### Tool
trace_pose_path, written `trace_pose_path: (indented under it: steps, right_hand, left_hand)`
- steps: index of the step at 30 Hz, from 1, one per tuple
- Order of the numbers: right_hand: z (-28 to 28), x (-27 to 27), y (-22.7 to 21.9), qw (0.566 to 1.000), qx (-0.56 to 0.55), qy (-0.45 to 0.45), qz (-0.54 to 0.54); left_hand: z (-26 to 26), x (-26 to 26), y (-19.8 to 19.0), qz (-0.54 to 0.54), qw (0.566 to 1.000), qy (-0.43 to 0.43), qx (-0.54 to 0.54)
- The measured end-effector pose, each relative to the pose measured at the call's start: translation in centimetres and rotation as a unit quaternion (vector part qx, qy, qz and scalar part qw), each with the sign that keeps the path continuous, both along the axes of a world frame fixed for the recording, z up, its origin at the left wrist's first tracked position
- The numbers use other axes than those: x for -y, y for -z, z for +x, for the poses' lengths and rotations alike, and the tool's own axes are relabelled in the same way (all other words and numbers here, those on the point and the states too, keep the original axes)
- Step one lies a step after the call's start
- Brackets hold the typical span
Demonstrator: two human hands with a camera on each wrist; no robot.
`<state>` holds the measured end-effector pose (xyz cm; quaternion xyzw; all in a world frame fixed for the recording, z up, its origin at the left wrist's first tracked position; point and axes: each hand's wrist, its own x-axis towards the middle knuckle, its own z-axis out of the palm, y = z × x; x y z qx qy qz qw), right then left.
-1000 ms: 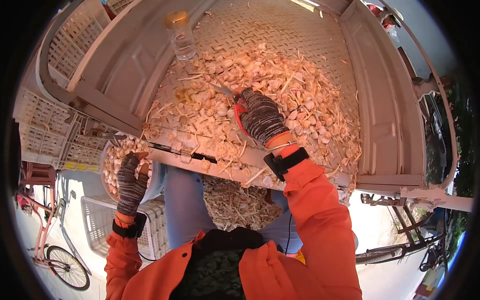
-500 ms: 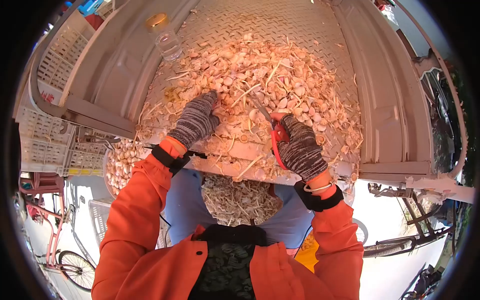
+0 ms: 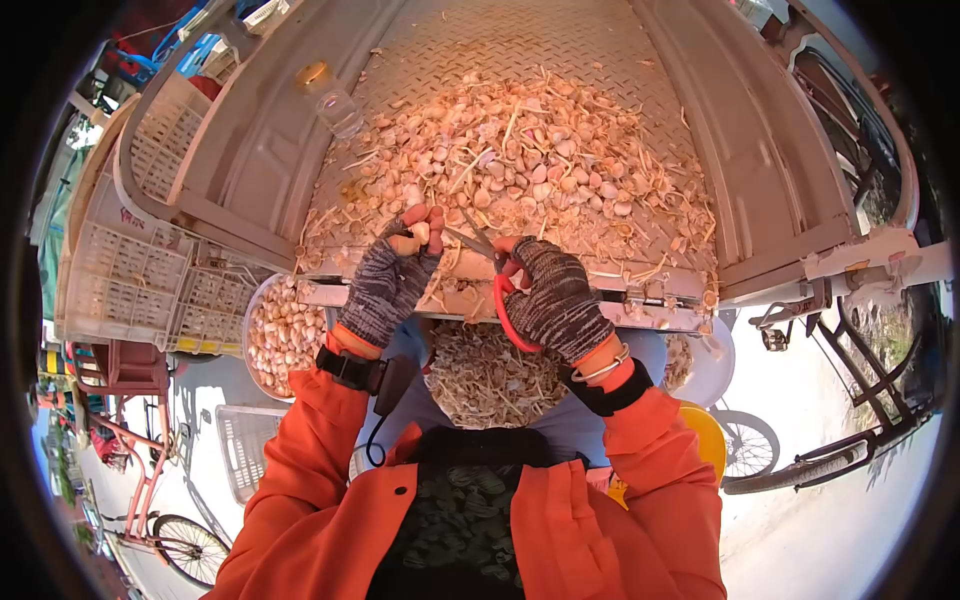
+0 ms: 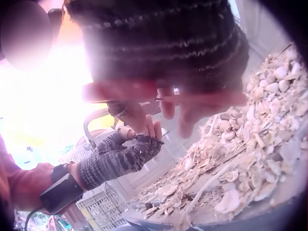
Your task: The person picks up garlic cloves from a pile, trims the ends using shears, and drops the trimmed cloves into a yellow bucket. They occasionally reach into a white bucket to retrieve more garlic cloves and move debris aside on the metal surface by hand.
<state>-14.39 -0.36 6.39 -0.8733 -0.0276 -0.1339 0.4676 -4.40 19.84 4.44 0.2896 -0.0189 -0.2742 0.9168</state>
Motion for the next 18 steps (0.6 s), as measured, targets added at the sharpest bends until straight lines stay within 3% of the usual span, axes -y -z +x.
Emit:
trace_pose_path:
  steps: [1, 2, 3, 5, 7, 8, 9, 10, 11, 13, 14, 15, 16, 18]
  right_hand:
    - [-0.2, 0.1, -0.3, 1.000, -0.007, 0.004, -0.007]
    - [0.0, 0.7, 0.3, 0.998, -0.043, 0.024, -0.025]
    - [0.8, 1.4, 1.2, 0.999, -0.040, 0.024, -0.026]
    - [3.0, 2.6, 2.9, 0.990, -0.063, 0.114, -0.044]
    - [5.8, 3.1, 2.9, 0.992, -0.063, 0.100, -0.035]
    - [7.5, 2.8, 2.8, 0.996, -0.054, 0.071, -0.029]
    - [9.2, 2.3, 2.7, 0.998, -0.045, 0.039, -0.022]
    - [11.0, 1.8, 2.7, 0.998, -0.049, 0.034, -0.025]
    - [12.7, 1.2, 2.7, 0.995, -0.061, 0.004, -0.073]
    - [14.4, 0.5, 3.7, 0.989, -0.075, -0.030, -0.120]
    - [15.1, 0.2, 5.0, 0.980, -0.056, -0.033, -0.188]
    - [15.5, -0.1, 5.5, 0.966, -0.036, -0.036, -0.255]
    - [15.3, 0.0, 5.8, 0.966, 0.013, -0.039, -0.257]
    - [15.0, 0.7, 5.0, 0.977, -0.013, -0.008, -0.212]
  left_hand:
    - [0.0, -0.3, 0.3, -0.004, 1.000, -0.011, 0.021]
    - [0.0, -0.8, 0.5, 0.104, 0.992, 0.026, 0.069]
    - [0.8, -1.4, 1.0, 0.103, 0.992, 0.026, 0.073]
    - [3.3, -2.5, 2.8, 0.222, 0.963, 0.117, 0.098]
    - [6.0, -0.9, 2.3, 0.274, 0.952, 0.102, 0.094]
    - [6.9, 0.2, 1.9, 0.422, 0.874, 0.068, 0.231]
    - [7.4, 1.0, 1.5, 0.550, 0.755, 0.030, 0.355]
    - [7.8, 1.2, 1.5, 0.611, 0.691, 0.023, 0.385]
    - [8.3, 1.4, 1.6, 0.612, 0.694, 0.021, 0.379]
    - [9.2, 1.3, 2.2, 0.702, 0.592, -0.011, 0.395]
    - [9.6, 0.5, 4.0, 0.684, 0.587, -0.069, 0.427]
    - [9.7, 0.2, 3.9, 0.684, 0.590, -0.070, 0.423]
    - [9.6, -0.1, 3.9, 0.681, 0.574, -0.058, 0.450]
    - [9.7, -0.3, 4.0, 0.658, 0.555, -0.063, 0.505]
